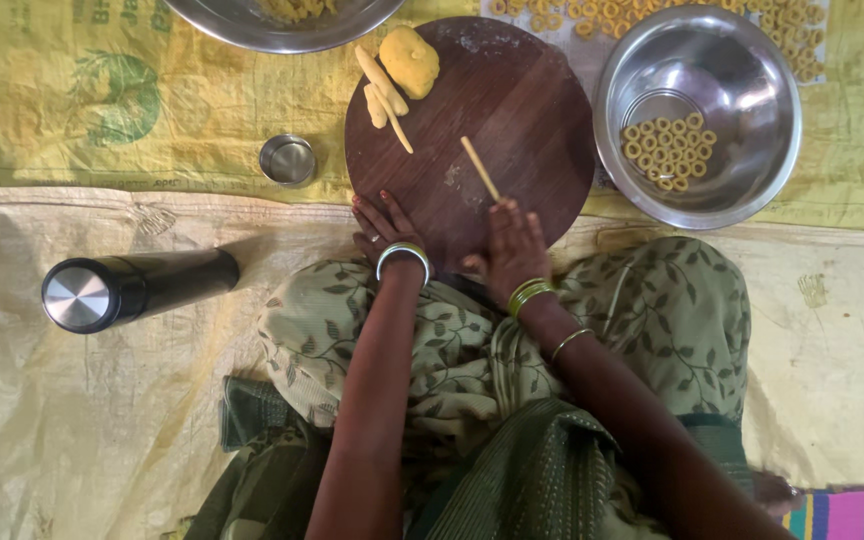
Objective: The person sits on the floor and rolls small pieces of yellow dough into thin strips on a wooden board. They then join the ends to form rings and place them into a metal bowl. The process is repeated continuously with additional dough pieces.
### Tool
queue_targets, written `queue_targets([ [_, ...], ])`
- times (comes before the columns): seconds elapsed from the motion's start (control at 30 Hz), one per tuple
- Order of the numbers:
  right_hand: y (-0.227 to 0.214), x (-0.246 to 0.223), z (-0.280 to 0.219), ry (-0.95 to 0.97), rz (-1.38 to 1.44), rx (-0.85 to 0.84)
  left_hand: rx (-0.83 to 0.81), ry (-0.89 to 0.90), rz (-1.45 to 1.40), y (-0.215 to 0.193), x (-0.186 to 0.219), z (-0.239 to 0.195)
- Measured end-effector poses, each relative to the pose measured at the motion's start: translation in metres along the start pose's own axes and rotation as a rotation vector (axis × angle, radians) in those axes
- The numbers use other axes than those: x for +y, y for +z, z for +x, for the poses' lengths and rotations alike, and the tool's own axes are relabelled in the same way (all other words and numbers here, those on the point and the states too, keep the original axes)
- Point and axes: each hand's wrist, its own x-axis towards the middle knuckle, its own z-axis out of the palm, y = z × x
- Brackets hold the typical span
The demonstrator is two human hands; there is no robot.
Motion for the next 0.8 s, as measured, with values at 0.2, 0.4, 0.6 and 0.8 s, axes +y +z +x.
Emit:
queue_targets([
  [0.2,0.02,0.063,0.012,0.15,0.248,0.205,0.082,0.005,-0.026,0.018,-0.001,0.012],
  [0.4,0.035,0.105,-0.002,0.138,0.325,0.237,0.108,-0.001,-0.005,0.026,-0.001,0.013],
  [0.6,0.028,0.055,-0.013,0.029,0.126,0.112,0.01,-0.002,-0.014,0.003,0.0,0.002],
  [0.8,0.018,0.03,-0.018,-0.004,0.22,0.041,0.014,0.002,0.004,-0.017,0.001,-0.012],
])
